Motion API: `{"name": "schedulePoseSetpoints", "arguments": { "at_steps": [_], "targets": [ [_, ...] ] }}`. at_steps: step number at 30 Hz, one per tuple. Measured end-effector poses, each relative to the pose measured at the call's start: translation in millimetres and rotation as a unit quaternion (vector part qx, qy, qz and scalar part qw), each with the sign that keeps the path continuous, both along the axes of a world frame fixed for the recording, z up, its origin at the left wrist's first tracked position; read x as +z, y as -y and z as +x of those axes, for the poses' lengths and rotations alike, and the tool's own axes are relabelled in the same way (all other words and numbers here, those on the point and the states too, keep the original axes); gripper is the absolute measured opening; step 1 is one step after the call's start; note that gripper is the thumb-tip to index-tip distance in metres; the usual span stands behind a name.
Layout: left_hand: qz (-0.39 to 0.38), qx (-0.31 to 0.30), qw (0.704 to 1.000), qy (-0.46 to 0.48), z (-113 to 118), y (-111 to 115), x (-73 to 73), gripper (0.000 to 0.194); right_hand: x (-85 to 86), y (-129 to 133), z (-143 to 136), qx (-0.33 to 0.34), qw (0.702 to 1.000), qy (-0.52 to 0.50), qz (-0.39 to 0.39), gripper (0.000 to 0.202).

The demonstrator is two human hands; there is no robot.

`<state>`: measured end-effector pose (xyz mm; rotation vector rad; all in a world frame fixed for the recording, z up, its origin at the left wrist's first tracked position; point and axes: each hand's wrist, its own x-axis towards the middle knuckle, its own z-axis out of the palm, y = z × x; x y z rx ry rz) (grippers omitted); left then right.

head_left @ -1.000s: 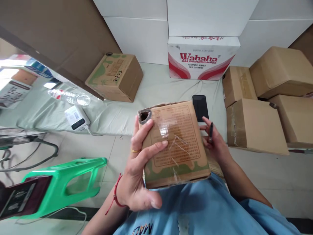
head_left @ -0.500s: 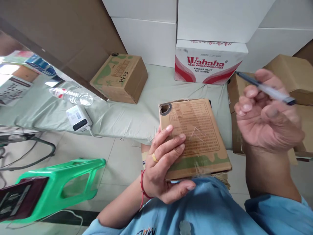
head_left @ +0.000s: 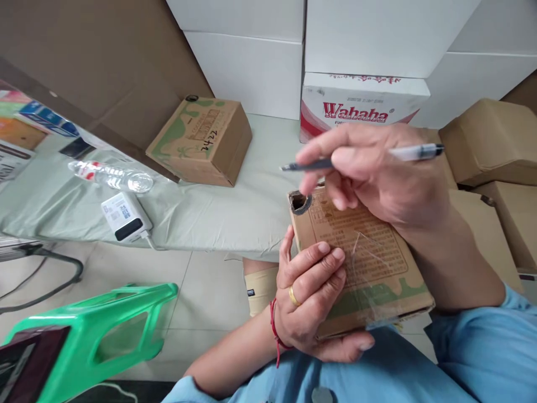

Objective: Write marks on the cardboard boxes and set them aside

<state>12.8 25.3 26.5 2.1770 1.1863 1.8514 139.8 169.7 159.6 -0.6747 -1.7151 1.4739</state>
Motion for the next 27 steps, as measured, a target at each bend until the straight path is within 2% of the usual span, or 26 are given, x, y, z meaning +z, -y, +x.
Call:
{"name": "schedulePoseSetpoints", "arguments": {
  "at_steps": [3, 5, 11, 14, 22, 27],
  "targets": [
    [0.012, 0.017, 1.0, 0.006, 1.4, -1.4, -1.2, 0.068, -2.5, 3.1, 6.8, -0.067, 0.997, 0.023, 0.032, 0.017],
    [0.017, 0.024, 0.999, 0.016, 3.2, -2.8, -1.0, 0.064, -1.5, 4.9, 8.9, -0.085, 0.995, 0.034, 0.049, 0.014],
    [0.029, 0.015, 0.999, 0.03, 4.5, -4.1, -0.5, 0.069, 4.7, 1.2, 4.9, 0.023, 0.99, 0.107, 0.091, 0.016],
    [0.024, 0.015, 0.999, 0.021, 3.3, -3.3, 0.1, 0.069, 3.4, -1.6, 3.8, 0.051, 0.983, 0.133, 0.111, 0.016],
    [0.04, 0.027, 0.998, 0.03, 5.0, -3.0, 0.6, 0.06, 4.7, -1.8, 3.9, 0.054, 0.975, 0.173, 0.128, 0.016],
    [0.036, 0.038, 0.998, 0.024, 4.7, -2.1, 2.0, 0.056, 8.2, 1.7, 3.2, 0.003, 0.974, 0.193, 0.118, 0.024]
  ]
}}
